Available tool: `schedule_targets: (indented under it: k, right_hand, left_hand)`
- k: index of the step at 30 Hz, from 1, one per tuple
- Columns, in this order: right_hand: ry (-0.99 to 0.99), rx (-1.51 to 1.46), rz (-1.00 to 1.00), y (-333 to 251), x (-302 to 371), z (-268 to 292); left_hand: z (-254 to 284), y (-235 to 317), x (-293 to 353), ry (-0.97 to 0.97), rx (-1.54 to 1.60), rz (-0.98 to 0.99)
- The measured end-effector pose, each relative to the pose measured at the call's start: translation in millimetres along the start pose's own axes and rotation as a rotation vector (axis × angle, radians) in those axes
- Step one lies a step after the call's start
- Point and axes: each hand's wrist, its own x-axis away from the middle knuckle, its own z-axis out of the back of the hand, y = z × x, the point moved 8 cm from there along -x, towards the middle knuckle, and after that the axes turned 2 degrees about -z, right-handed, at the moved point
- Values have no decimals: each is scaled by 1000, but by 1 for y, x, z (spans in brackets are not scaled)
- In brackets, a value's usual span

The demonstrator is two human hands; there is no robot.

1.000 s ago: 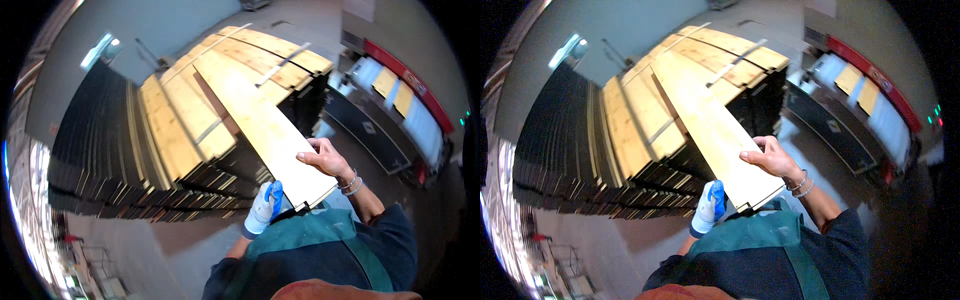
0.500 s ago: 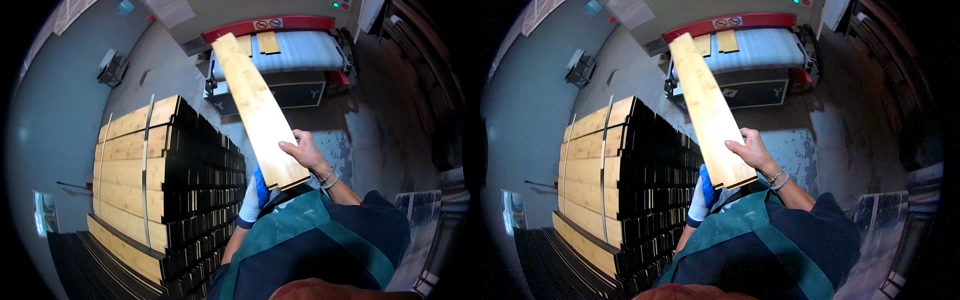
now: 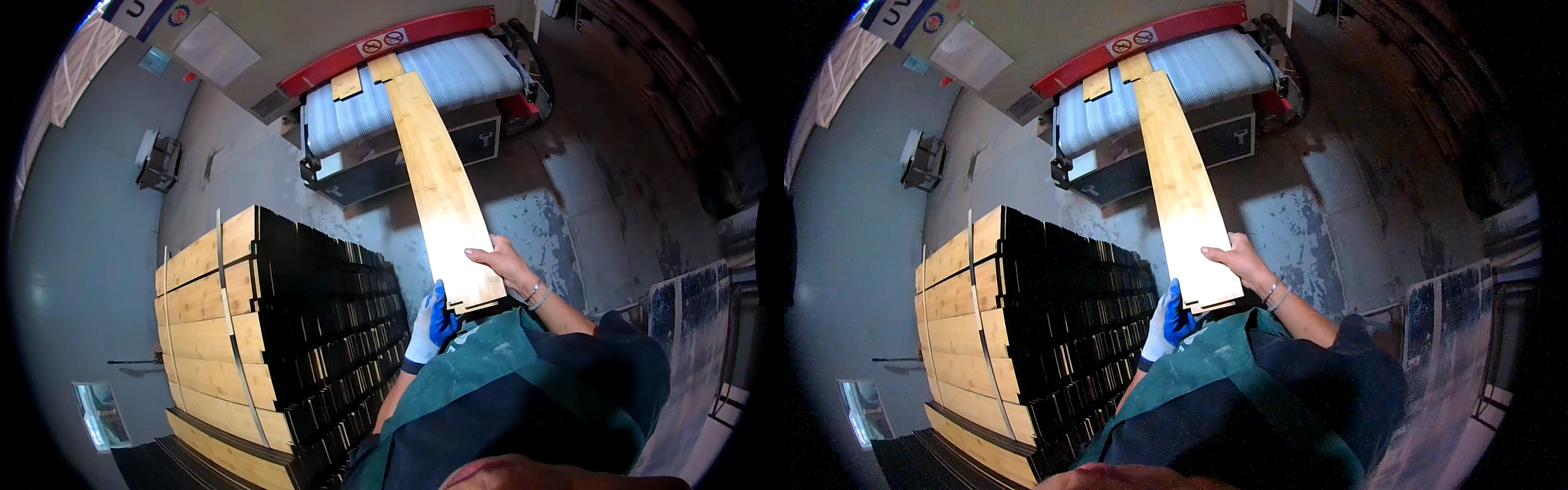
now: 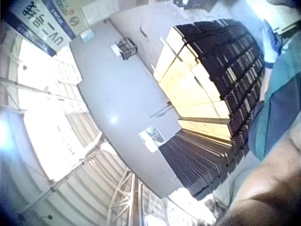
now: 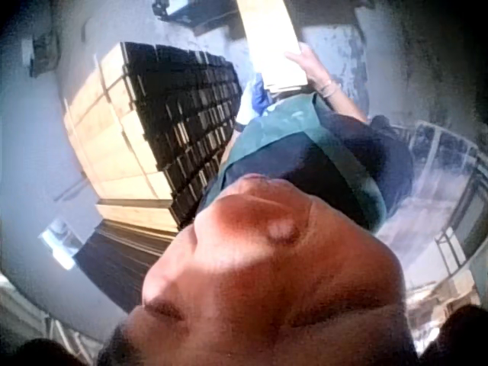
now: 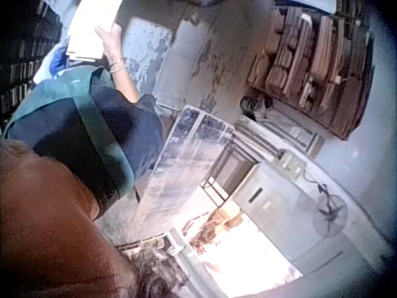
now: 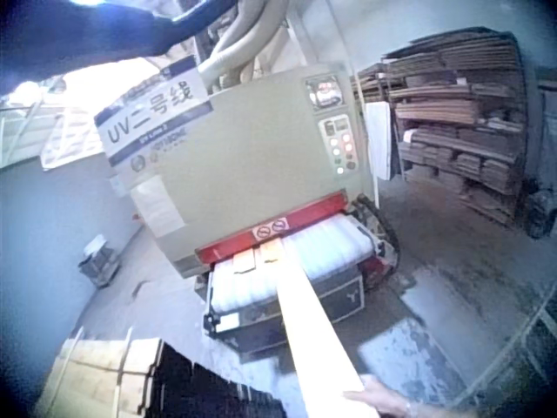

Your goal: The person repeatedly picks up a wooden plank from a stack, places it onto a conveyor belt, and then retrieves it to place it back onto the stack. This cycle is performed continuously throughout the clip.

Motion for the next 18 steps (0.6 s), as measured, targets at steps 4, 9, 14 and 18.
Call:
schedule_targets:
  k: [4,9,14,18]
  right_hand:
    - [25,-138,-37,-1,-22,22]
    - [13,-71,51,-42,-26,80]
    - [101,118,182,-44,-22,131]
    - [134,-41,93,-24,-32,149]
  left_hand:
    - [1,-8,-13,13,-29,28]
    - [-5,-90,4,7,-12,273]
    - [-7,-87,-27,115,-210,-76]
    - [-24,-120,-37,-24,-143,119]
